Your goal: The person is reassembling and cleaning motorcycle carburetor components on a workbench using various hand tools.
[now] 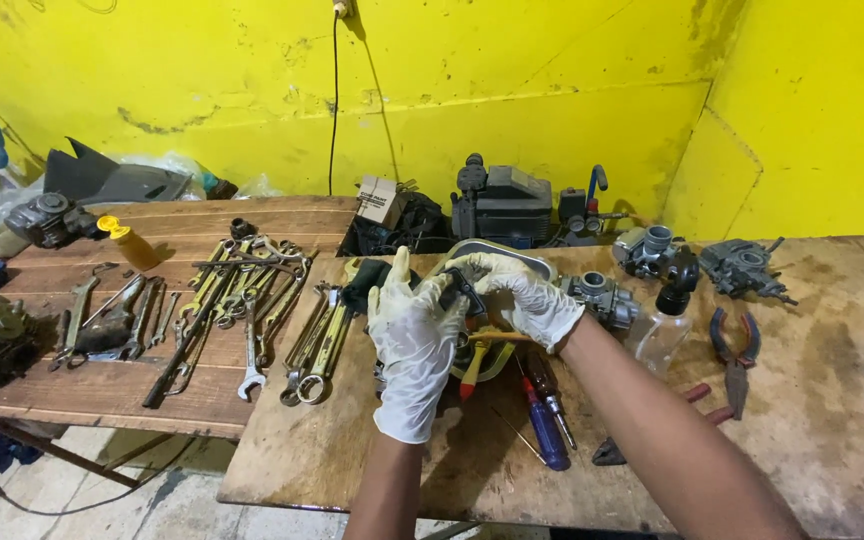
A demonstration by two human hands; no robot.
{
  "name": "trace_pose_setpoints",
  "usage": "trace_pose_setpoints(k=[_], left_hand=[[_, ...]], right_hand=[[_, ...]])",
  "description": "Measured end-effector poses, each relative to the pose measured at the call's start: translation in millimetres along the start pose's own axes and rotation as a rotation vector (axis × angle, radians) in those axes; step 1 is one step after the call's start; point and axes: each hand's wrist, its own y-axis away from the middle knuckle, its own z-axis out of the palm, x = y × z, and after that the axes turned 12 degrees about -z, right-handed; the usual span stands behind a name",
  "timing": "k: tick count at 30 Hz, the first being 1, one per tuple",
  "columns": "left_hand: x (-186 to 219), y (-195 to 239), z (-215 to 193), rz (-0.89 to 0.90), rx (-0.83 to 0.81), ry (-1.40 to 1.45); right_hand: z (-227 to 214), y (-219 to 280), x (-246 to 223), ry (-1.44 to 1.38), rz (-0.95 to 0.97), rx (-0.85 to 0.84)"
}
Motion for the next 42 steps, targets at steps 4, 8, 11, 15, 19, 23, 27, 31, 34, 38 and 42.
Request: trace_pose_setpoints(k=[4, 8, 11, 15, 19, 23, 27, 31, 34, 38, 42], left_hand=[[-13.6, -0.4, 14.1, 0.079, 0.07, -0.025], [-17.2, -0.7, 22.3, 0.107, 0.107, -0.083], [-5.8, 3.6, 12.0, 0.117, 0.127, -0.081], [-11.7, 6.2, 17.5, 0.14, 0.143, -0.068], [-15.0, 6.0, 12.8, 0.122, 0.121, -0.121], [-14.6, 6.7, 11.6, 0.108, 0.1, -0.148], [-7.4, 12.9, -0.8, 0.085, 0.046, -0.121], [0.5, 11.2, 2.8, -0.01, -0.026, -0.106], [10.3, 14.4, -4.8, -0.102, -0.158, -0.123], [15.6, 15.7, -9.3, -0.022, -0.148, -0.04], [19.0, 17.7, -8.0, -0.059, -0.187, -0.024]], right_hand=[[-23.1, -23.1, 16.0, 0.027, -0.024, -0.062], [-30.7, -27.7, 19.5, 0.019, -0.043, -0.068], [-33.2, -26.8, 21.6, -0.005, -0.048, -0.074], [-36.9, -23.1, 24.2, -0.021, -0.054, -0.059], [-36.5, -22.9, 21.6, -0.034, -0.066, -0.052], [-20.4, -9.0, 8.0, -0.03, -0.07, -0.028], [-22.8, -10.0, 11.3, -0.011, -0.081, -0.048], [-13.8, -3.8, 5.1, -0.013, -0.102, -0.051], [-15.4, -2.8, 6.7, 0.048, -0.125, -0.065], [-20.7, -2.6, 13.3, 0.045, -0.161, -0.023], [-18.4, 3.9, 12.4, -0.029, -0.197, 0.01]])
